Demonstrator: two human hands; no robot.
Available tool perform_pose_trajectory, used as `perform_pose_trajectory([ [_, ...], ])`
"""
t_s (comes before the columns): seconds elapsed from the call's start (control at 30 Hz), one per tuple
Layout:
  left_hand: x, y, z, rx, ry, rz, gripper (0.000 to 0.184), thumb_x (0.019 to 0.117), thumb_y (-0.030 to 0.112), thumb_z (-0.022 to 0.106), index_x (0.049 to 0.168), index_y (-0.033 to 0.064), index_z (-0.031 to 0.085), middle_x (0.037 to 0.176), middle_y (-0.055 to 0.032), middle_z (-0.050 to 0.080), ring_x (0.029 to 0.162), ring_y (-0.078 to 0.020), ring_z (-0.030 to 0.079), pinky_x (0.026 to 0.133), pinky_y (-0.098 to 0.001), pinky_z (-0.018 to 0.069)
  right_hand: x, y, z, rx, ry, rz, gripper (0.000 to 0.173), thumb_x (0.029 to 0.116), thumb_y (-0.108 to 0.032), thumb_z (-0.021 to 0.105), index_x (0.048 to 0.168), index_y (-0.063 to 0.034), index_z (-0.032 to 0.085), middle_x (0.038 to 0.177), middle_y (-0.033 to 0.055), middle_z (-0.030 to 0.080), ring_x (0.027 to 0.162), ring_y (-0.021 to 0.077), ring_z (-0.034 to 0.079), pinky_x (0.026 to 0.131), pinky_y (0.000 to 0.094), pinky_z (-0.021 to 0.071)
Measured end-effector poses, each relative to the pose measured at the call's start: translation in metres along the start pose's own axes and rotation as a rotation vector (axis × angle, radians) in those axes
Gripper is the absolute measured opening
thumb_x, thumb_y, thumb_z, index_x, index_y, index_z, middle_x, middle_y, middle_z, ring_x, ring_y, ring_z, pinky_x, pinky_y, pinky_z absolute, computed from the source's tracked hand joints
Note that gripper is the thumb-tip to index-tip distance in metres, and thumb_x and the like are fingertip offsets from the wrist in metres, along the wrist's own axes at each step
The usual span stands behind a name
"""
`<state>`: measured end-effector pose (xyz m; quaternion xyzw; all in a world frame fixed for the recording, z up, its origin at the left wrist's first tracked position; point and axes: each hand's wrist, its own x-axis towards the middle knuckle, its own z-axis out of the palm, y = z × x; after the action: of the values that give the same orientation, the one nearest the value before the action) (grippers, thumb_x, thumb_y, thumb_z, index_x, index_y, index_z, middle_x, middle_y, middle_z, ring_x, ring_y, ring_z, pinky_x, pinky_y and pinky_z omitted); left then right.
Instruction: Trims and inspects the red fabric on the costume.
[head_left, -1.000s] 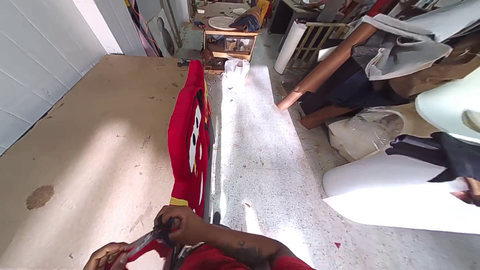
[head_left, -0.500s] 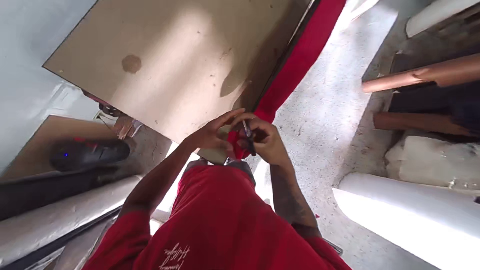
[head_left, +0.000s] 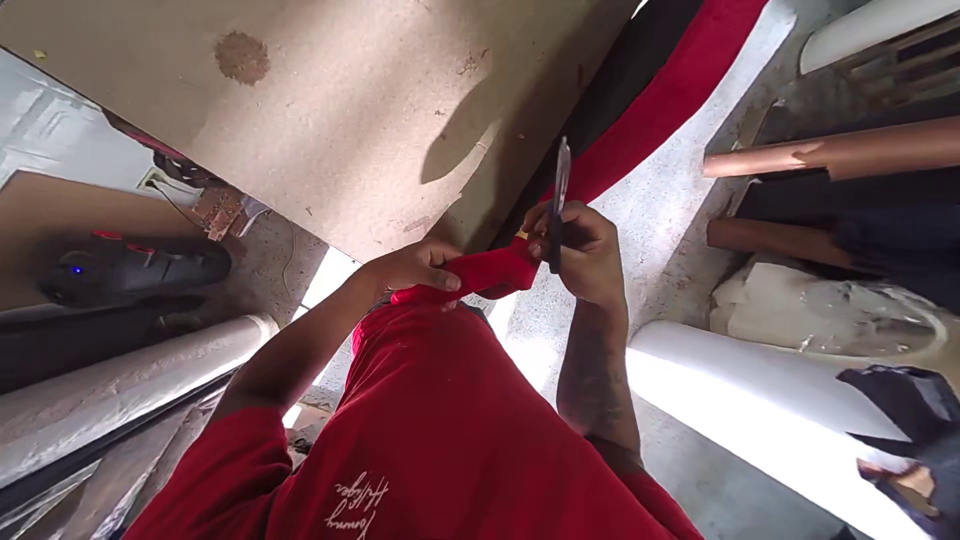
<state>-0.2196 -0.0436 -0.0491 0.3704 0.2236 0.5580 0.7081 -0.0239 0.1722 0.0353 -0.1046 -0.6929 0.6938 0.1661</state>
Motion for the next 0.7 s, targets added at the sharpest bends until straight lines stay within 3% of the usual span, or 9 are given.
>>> perform_pose_trajectory([
  [0.1,-0.009,-0.014,0.010,-0.153,0.037,0.001,0.033,0.1015,0.031,0.065,0.118,0.0028,0.063,0.099,-0.0164,0.075,0.085,-0.0301,0.076,0.077,-0.0474,0.0654,0.006,0.015,-0.005,0.003,0.054,0.019,0.023,0.0880,-0.011,0.079,0.107,-0.0061,0.067,0.109,0.0115,0.068,0.092,0.0228,0.069,0.078,0.0385,0.0613],
  [0.17,-0.015,-0.037,0.025,-0.221,0.218,-0.039,0.032,0.1037,0.032,0.056,0.120,0.0049,0.062,0.101,-0.0173,0.076,0.088,-0.0325,0.076,0.079,-0.0492,0.0648,0.006,0.024,-0.006,-0.060,0.081,0.036,0.028,0.0890,-0.018,0.078,0.110,-0.0060,0.064,0.114,0.0131,0.070,0.102,0.0277,0.070,0.085,0.0431,0.0613],
  [0.23,-0.017,-0.055,0.048,-0.159,0.456,-0.038,0.030,0.1056,0.021,0.052,0.125,-0.0017,0.059,0.103,-0.0202,0.075,0.091,-0.0332,0.075,0.084,-0.0496,0.0634,0.004,0.033,-0.007,-0.089,0.092,0.065,0.030,0.0890,-0.020,0.078,0.111,-0.0062,0.063,0.116,0.0122,0.068,0.099,0.0268,0.070,0.083,0.0428,0.0619],
  [0.33,-0.023,-0.063,0.061,-0.031,0.698,0.094,0.038,0.1033,0.021,0.061,0.133,-0.0030,0.056,0.117,-0.0147,0.071,0.106,-0.0246,0.070,0.096,-0.0443,0.0585,-0.008,0.048,-0.006,0.006,0.054,0.121,0.022,0.0933,-0.020,0.074,0.107,-0.0055,0.065,0.115,0.0107,0.066,0.079,0.0204,0.068,0.066,0.0364,0.0625],
  [0.43,-0.031,-0.069,0.067,-0.027,0.823,0.170,0.033,0.1011,0.019,0.058,0.130,0.0009,0.059,0.116,-0.0074,0.071,0.106,-0.0163,0.069,0.096,-0.0390,0.0578,-0.024,0.061,-0.002,0.107,-0.075,0.181,0.024,0.1002,-0.021,0.065,0.110,0.0011,0.068,0.112,0.0139,0.068,0.078,0.0207,0.069,0.065,0.0361,0.0622],
  [0.57,-0.041,-0.060,0.073,0.037,0.770,0.206,0.020,0.0978,0.008,0.066,0.116,-0.0005,0.067,0.106,-0.0071,0.074,0.098,-0.0146,0.071,0.090,-0.0372,0.0599,-0.044,0.064,0.001,0.105,-0.238,0.233,0.025,0.1016,-0.023,0.064,0.106,0.0002,0.070,0.111,0.0132,0.068,0.088,0.0217,0.070,0.074,0.0368,0.0633],
  [0.63,-0.045,-0.056,0.075,0.109,0.698,0.156,0.021,0.0954,0.011,0.071,0.113,-0.0004,0.069,0.105,-0.0068,0.075,0.097,-0.0137,0.071,0.089,-0.0360,0.0603,-0.051,0.060,-0.004,0.086,-0.308,0.249,0.021,0.0982,-0.022,0.069,0.103,-0.0023,0.070,0.109,0.0116,0.068,0.088,0.0206,0.069,0.073,0.0353,0.0622],
  [0.7,-0.045,-0.055,0.077,0.220,0.675,0.104,0.018,0.0967,0.013,0.070,0.108,-0.0014,0.071,0.102,-0.0077,0.074,0.095,-0.0134,0.071,0.088,-0.0355,0.0601,-0.056,0.052,-0.011,0.055,-0.400,0.279,0.025,0.0928,-0.024,0.075,0.106,-0.0035,0.069,0.115,0.0118,0.064,0.093,0.0211,0.068,0.075,0.0361,0.0628],
])
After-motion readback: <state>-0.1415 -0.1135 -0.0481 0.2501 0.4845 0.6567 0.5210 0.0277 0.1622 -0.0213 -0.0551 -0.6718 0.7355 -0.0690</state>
